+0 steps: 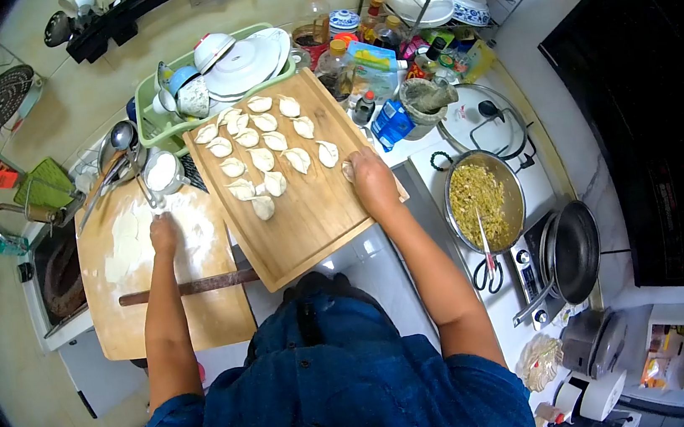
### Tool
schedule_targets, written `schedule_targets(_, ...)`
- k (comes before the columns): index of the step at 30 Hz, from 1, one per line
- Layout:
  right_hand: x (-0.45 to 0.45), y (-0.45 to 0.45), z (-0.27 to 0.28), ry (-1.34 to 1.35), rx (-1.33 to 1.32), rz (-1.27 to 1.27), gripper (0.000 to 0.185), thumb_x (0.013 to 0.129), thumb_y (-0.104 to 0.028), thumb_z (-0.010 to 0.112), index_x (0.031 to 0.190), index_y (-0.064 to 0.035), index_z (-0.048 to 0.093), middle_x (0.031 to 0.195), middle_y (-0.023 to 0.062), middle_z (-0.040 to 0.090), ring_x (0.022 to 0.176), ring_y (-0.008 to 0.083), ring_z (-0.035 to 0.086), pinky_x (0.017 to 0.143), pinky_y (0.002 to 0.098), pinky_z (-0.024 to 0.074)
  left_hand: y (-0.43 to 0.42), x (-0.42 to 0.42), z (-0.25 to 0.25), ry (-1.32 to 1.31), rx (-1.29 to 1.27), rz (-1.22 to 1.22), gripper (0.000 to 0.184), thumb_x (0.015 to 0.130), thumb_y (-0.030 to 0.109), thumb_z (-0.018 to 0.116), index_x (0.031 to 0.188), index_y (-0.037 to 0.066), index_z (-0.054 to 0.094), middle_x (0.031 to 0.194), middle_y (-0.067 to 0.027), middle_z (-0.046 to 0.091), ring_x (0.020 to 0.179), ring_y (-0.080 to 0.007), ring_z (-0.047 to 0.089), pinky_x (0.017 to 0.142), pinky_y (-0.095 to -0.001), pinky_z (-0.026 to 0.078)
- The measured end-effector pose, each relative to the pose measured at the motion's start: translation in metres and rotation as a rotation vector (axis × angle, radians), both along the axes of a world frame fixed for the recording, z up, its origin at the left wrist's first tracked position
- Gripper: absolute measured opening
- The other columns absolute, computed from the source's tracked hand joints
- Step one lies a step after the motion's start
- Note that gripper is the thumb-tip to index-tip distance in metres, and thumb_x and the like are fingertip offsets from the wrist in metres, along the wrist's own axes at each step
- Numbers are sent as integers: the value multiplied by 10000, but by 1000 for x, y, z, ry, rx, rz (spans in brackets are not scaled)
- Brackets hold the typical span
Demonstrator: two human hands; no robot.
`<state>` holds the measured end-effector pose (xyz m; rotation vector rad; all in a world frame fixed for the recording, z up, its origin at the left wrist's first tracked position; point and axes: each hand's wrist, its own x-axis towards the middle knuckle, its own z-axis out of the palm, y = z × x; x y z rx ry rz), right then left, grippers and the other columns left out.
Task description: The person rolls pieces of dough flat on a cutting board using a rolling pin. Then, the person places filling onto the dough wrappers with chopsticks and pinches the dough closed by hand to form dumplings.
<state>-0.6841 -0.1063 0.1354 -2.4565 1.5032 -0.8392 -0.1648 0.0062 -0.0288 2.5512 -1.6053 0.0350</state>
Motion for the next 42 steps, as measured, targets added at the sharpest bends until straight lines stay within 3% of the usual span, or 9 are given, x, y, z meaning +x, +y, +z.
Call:
schedule_targets(9, 1, -5, -4, 122, -52, 43, 92, 838, -38, 525, 863, -12, 610, 882, 175, 599, 895, 343, 616, 777, 440, 506, -22, 7, 24, -103, 339, -9, 234, 938, 180, 461, 1033, 98, 657, 1091, -152, 673, 1029, -327, 632, 836, -448, 532)
schedule_targets(19, -25, 31, 48, -234, -4, -268, 194, 895, -102, 620, 1064, -37, 691, 950, 161, 650, 871, 348, 640, 773, 404, 513, -22, 11, 27, -3, 313, -119, 256, 876, 234, 552, 1066, 88, 642, 1013, -166, 696, 994, -361, 642, 847, -475, 516)
schedule_targets(25, -97, 73, 72, -244, -121, -490, 162, 899, -80, 611, 1019, -13, 698, 910, 166, 661, 817, 324, 649, 737, 385, 505, -18, 14, 43, 153, 315, -193, 127, 742, 164, 635, 798, 53, 661, 953, -204, 680, 966, -358, 635, 832, -429, 512)
schedule_targets(27, -128, 98, 73, -241, -173, -578, 158, 899, -76, 607, 1010, -4, 693, 894, 170, 662, 789, 317, 644, 723, 378, 502, -13, 29, 36, 264, 196, -263, 169, 738, 134, 660, 881, 45, 661, 1002, -164, 686, 941, -319, 644, 816, -395, 515)
schedule_targets(28, -144, 114, 66, -278, -137, -628, 138, 915, -83, 599, 975, 5, 688, 827, 132, 668, 751, 265, 638, 706, 359, 496, -8, 30, 34, 649, 33, -189, 191, 768, 143, 649, 927, 37, 653, 1033, -136, 673, 945, -290, 639, 824, -382, 513)
schedule_targets(34, -171, 215, -16, -1043, 589, -880, 306, 917, -166, 661, 1156, 10, 587, 759, 32, 606, 609, 112, 551, 537, 271, 437, 33, 27, 66, 1669, -614, 148, 343, 970, 254, 522, 1221, 24, 555, 1145, -118, 620, 1064, -240, 592, 952, -370, 475)
schedule_targets(35, -178, 222, -33, -1182, 577, -984, 374, 904, -172, 681, 1200, 9, 542, 767, 32, 600, 591, 105, 535, 522, 260, 424, 35, 19, 73, 1692, -752, 372, 366, 979, 251, 511, 1256, 14, 534, 1152, -130, 619, 1077, -254, 594, 961, -387, 478)
schedule_targets(38, -203, 230, -76, -1537, 520, -1185, 618, 856, -184, 755, 1327, -13, 392, 849, 35, 587, 597, 92, 517, 523, 243, 413, 45, -12, 111, 1977, -766, 134, 434, 963, 250, 558, 1263, -60, 513, 1233, -180, 610, 1165, -308, 587, 1022, -456, 471)
schedule_targets(42, -213, 201, -72, -1388, 87, -1183, 545, 882, -195, 722, 1335, -45, 459, 852, 17, 602, 639, 87, 517, 555, 240, 418, 36, -52, 152, 2234, -754, 75, 389, 966, 158, 551, 1279, -71, 523, 1267, -197, 611, 1203, -307, 577, 1048, -433, 471)
